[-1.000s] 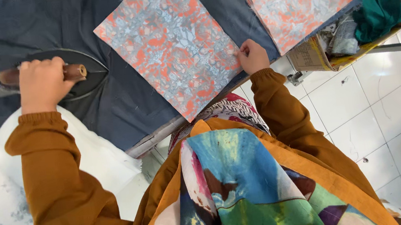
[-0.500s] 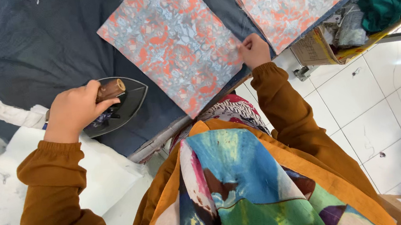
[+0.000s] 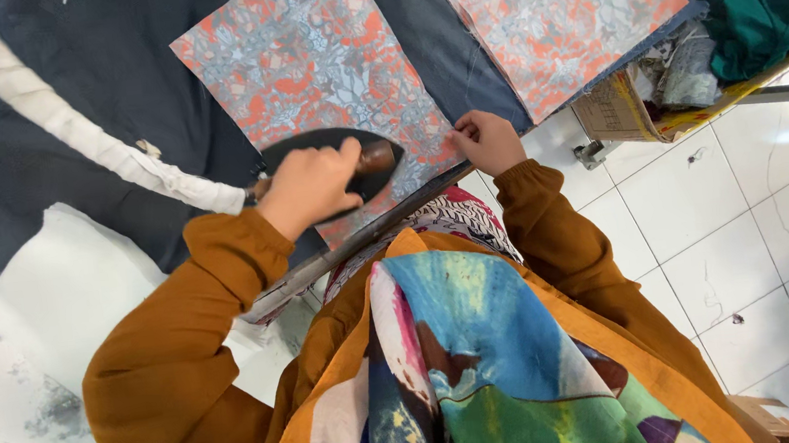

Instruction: The person irons a patterned fabric piece on a dark ironing board. They repeatedly smooth the fabric with an iron, lift and reposition it, and fold edges before pressing again. The person handles the fabric and iron throughout the clip.

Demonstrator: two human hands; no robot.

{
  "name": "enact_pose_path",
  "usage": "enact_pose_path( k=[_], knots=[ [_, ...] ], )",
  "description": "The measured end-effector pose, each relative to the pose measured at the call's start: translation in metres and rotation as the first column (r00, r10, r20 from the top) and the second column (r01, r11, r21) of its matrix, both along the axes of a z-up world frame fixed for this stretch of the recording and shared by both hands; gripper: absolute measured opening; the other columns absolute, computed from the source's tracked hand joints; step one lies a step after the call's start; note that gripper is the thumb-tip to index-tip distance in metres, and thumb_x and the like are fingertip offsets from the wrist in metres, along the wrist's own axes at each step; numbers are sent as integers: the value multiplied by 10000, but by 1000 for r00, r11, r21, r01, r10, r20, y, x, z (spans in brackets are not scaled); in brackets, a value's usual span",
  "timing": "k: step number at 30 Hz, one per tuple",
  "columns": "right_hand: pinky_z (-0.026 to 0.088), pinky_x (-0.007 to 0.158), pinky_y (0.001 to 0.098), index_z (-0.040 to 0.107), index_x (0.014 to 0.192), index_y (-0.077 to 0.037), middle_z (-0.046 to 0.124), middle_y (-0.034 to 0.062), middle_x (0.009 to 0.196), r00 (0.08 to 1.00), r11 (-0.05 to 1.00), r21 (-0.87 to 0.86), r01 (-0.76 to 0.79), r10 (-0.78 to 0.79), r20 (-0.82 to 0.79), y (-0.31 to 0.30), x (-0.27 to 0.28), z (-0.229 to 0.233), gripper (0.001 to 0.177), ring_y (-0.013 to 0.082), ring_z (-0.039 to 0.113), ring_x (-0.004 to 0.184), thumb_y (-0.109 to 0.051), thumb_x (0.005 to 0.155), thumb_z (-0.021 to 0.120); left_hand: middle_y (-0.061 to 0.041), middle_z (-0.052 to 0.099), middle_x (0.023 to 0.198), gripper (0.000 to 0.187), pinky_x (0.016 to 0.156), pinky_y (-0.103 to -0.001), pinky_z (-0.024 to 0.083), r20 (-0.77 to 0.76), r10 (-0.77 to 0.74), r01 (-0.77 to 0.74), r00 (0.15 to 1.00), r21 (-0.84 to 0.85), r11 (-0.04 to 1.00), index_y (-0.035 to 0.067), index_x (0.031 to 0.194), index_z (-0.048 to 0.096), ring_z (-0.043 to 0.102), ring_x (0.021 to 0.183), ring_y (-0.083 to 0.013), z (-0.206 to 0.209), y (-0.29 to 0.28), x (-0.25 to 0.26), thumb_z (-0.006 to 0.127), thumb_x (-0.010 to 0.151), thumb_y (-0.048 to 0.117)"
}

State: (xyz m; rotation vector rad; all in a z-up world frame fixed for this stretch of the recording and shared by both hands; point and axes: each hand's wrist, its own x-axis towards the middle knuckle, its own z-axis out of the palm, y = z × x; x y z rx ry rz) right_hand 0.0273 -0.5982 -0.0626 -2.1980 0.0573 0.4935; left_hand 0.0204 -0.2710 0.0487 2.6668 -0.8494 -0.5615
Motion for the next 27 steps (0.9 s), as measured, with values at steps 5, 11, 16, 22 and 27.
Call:
enact_pose_path(
  k=[5,11,16,22,27],
  knots=[
    [534,687,371,709,970,-13,747,120,833,999,999,-37,-33,34,24,33,36,1,257,250,708,731,-269,972,697,-239,707,794,747,646,-507,560,155,240,-238,958,-30,971,-26,1189,553,703,721,-431,-14,31,84,925,662,351],
    [529,666,389,703,972,-18,734,129,818,999,993,-114,-43,45,13,34,53,6,247,275,695,719,-264,950,719,-226,711,808,661,620,-509,558,42,217,-219,975,62,974,4,1152,561,709,729,-426,-16,28,77,908,685,316],
    [519,649,394,671,978,-9,711,129,803,995,990,-101,-94,92,-28,36,47,-2,262,271,674,701,-251,917,753,-134,699,705,352,564,-483,552,-32,28,-29,999,-27,999,86,1002,556,713,646,-362,-8,2,-37,789,767,208],
    [503,631,406,668,931,-6,682,127,787,988,992,-99,-81,93,122,53,47,-5,222,277,644,685,-197,913,778,-115,670,664,267,547,-443,549,72,14,-10,997,-67,998,102,944,550,700,608,-327,-8,20,-60,763,806,187],
    [522,690,381,664,1023,-16,667,126,922,948,999,-39,25,-11,319,56,52,4,199,245,651,771,-152,935,779,-163,701,742,530,562,-476,550,157,193,-190,968,-37,981,48,1035,570,715,683,-377,-19,37,38,885,696,305]
  ],
)
